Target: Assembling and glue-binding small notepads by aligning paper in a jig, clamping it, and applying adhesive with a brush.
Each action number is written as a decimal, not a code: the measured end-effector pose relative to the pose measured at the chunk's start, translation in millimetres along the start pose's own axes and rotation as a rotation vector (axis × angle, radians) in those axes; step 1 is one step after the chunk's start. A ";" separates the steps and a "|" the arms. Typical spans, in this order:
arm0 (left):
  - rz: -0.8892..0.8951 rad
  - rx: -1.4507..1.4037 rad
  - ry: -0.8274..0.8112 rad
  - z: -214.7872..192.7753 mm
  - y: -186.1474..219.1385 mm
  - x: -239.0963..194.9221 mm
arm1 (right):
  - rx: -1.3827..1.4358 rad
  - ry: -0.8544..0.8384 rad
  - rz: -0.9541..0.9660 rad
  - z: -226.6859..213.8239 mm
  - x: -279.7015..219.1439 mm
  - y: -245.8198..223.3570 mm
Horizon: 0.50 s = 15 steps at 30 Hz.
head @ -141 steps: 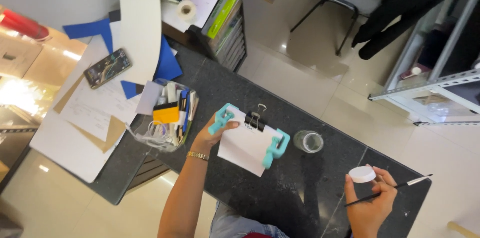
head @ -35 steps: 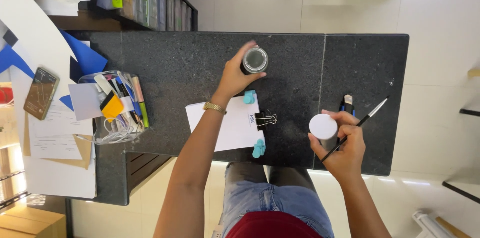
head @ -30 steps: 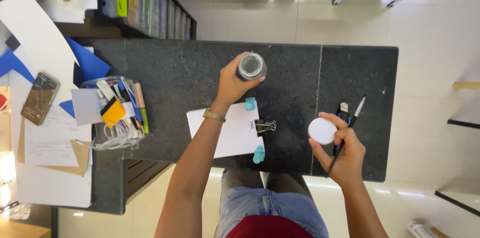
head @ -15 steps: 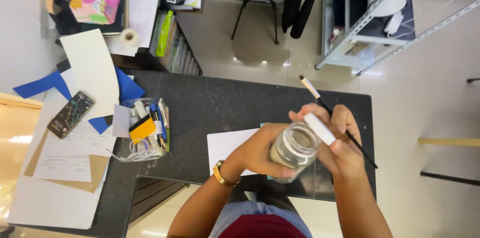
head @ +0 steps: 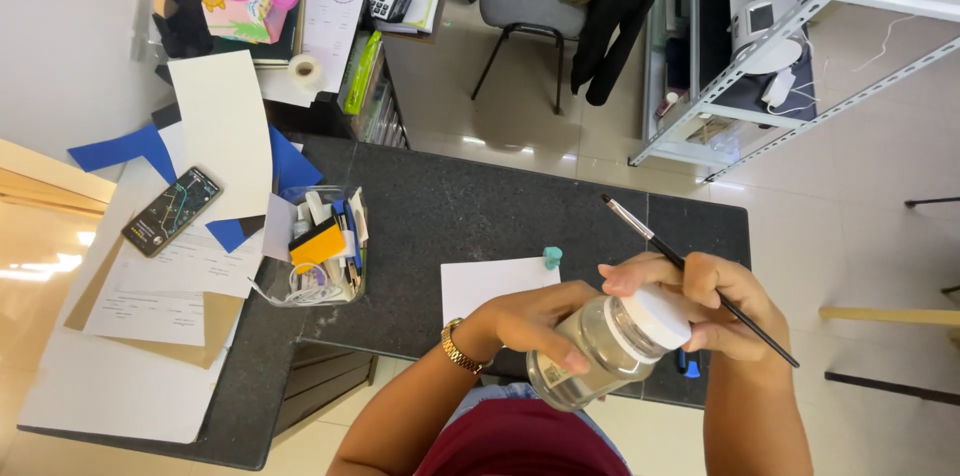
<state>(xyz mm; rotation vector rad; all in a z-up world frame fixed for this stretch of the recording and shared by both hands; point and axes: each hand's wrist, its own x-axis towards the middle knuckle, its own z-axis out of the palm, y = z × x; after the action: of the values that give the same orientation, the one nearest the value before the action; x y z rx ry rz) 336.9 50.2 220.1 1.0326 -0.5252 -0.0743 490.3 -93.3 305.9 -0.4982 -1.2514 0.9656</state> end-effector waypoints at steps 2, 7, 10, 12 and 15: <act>0.005 -0.129 -0.042 0.0 0.0 0.4 | 0.001 -0.027 -0.005 -1.3 -9.0 -3.1; -0.155 -0.632 -0.413 -13.8 -32.8 6.9 | -0.168 -0.101 0.162 -2.8 -20.6 -13.2; -0.101 -0.829 -0.530 3.4 -34.2 14.5 | -0.197 -0.218 0.173 -9.7 -17.6 -19.0; -0.108 -0.900 -0.543 6.2 -48.2 11.9 | -0.208 -0.264 0.178 -12.3 -15.4 -21.2; -0.112 -1.009 -0.553 15.2 -55.4 10.6 | -0.233 -0.272 0.186 -7.6 -16.9 -23.8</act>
<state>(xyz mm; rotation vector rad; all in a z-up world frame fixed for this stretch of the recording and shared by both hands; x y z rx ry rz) 349.6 6.0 184.0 0.0284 -0.8040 -0.6693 505.2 -118.6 312.8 -0.6920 -1.5945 1.0752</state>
